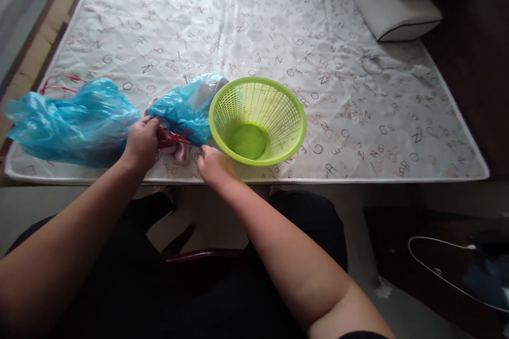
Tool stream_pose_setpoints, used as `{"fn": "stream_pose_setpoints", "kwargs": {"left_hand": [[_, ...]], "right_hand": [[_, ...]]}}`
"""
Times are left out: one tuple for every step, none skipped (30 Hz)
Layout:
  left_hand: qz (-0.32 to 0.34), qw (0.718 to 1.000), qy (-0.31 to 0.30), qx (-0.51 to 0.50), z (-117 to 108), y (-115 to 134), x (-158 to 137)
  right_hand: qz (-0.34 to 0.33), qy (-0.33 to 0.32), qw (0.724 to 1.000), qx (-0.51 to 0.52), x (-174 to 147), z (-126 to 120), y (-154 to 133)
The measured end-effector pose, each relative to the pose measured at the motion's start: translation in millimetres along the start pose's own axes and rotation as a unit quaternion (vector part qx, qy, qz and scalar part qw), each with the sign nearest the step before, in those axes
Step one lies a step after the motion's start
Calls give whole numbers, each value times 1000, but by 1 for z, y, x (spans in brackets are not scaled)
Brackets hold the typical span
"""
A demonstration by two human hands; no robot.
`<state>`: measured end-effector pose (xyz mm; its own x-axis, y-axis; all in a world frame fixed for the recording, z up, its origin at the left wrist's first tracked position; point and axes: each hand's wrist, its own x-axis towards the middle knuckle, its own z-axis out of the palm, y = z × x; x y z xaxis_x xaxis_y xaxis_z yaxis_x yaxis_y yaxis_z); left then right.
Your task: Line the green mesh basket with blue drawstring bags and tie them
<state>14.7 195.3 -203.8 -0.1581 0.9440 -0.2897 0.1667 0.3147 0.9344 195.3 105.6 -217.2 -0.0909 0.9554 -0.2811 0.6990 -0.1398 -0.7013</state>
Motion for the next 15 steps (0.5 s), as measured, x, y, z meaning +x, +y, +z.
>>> {"fn": "stream_pose_setpoints", "kwargs": {"left_hand": [[-9,1000,0,-2,-1,0,0],[-17,1000,-1,-5,-1,-1,1],[-24,1000,-3,-9,-1,-1,1],[-29,999,-5,-14,-2,-2,1],[-36,999,-5,-19,-2,-2,1],[-40,999,-5,-25,-2,-2,1],[-42,999,-6,-30,-1,-1,1],[-42,999,-3,-34,-1,-1,0],[-41,998,0,-40,-1,-1,-1],[-38,998,2,-46,-1,0,-2],[-36,998,4,-53,0,0,-2],[-37,997,6,-61,0,-1,-2],[-41,997,10,-70,0,-1,-1],[-46,996,13,-77,1,-2,0],[-54,995,15,-83,1,-2,1]], "right_hand": [[1,-1,1000,-1,0,0,0],[2,-2,1000,-2,0,0,0],[4,-3,1000,-3,1,0,1],[5,-4,1000,-5,1,0,1],[6,-5,1000,-6,1,1,1],[6,-7,1000,-8,2,1,1],[7,-10,1000,-9,2,1,2],[7,-13,1000,-11,2,0,2],[7,-15,1000,-11,2,0,2],[8,-17,1000,-12,2,0,2],[9,-19,1000,-13,2,-1,2],[10,-21,1000,-15,2,-1,2],[13,-24,999,-18,2,-1,2],[17,-27,999,-20,2,-2,1],[23,-29,999,-23,2,-2,1]]}}
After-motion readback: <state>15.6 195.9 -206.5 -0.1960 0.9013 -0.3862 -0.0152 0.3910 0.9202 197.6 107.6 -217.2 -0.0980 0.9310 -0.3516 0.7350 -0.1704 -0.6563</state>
